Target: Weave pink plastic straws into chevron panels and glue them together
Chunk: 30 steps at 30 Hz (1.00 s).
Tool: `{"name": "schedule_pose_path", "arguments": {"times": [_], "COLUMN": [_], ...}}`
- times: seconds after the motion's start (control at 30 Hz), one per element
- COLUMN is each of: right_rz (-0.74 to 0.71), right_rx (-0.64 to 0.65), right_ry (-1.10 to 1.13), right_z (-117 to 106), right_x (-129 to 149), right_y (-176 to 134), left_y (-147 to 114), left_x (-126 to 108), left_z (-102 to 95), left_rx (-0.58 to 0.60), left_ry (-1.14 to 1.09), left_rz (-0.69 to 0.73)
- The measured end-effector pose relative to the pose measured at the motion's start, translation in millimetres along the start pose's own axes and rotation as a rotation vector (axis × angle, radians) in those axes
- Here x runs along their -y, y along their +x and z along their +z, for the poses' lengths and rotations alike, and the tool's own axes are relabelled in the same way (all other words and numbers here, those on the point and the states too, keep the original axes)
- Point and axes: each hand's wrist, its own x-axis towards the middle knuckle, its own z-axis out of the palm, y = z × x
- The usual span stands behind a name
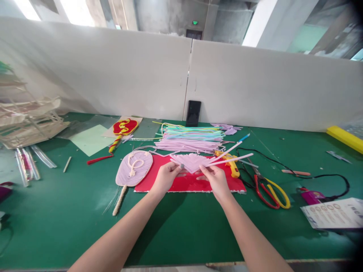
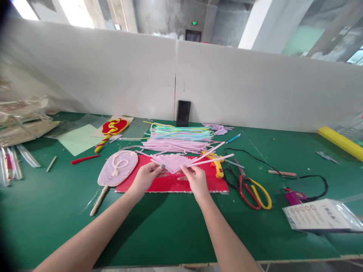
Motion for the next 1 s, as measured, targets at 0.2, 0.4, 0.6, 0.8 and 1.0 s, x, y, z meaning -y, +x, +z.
{"name": "schedule_pose_path", "arguments": {"times": [0.2, 0.4, 0.6, 0.8, 1.0], "right_rz": [0.000, -0.011, -0.011, -0.004, -0.011], "right_rx": [-0.010, -0.014, -0.007, -0.011, -0.008], "right_ry": [0.011, -0.009, -0.014, -0.020, -0.028], "right_z": [2.1, 1.0, -1.3, -4.3, -5.4], "right_x": [2.8, 2.2, 0.2, -0.4, -1.1], "right_y": [-1.1, -1.3, 1.0, 2.8, 3.7], "left_y": [0.0, -1.2, -2.5, 2.8, 4.2], "left_x": [-0.5, -0.4, -1.3, 0.8, -1.9], "left_z": [0.1, 1.5, 1.7, -4.8, -7.8], "left_rx": [0.011, 0.040, 0.023, 0.001, -0.048], "left_ry": [0.005, -0.004, -0.014, -0.022, -0.029], "left_rz": [0.005, 0.014, 0.027, 0.029, 0.031]}}
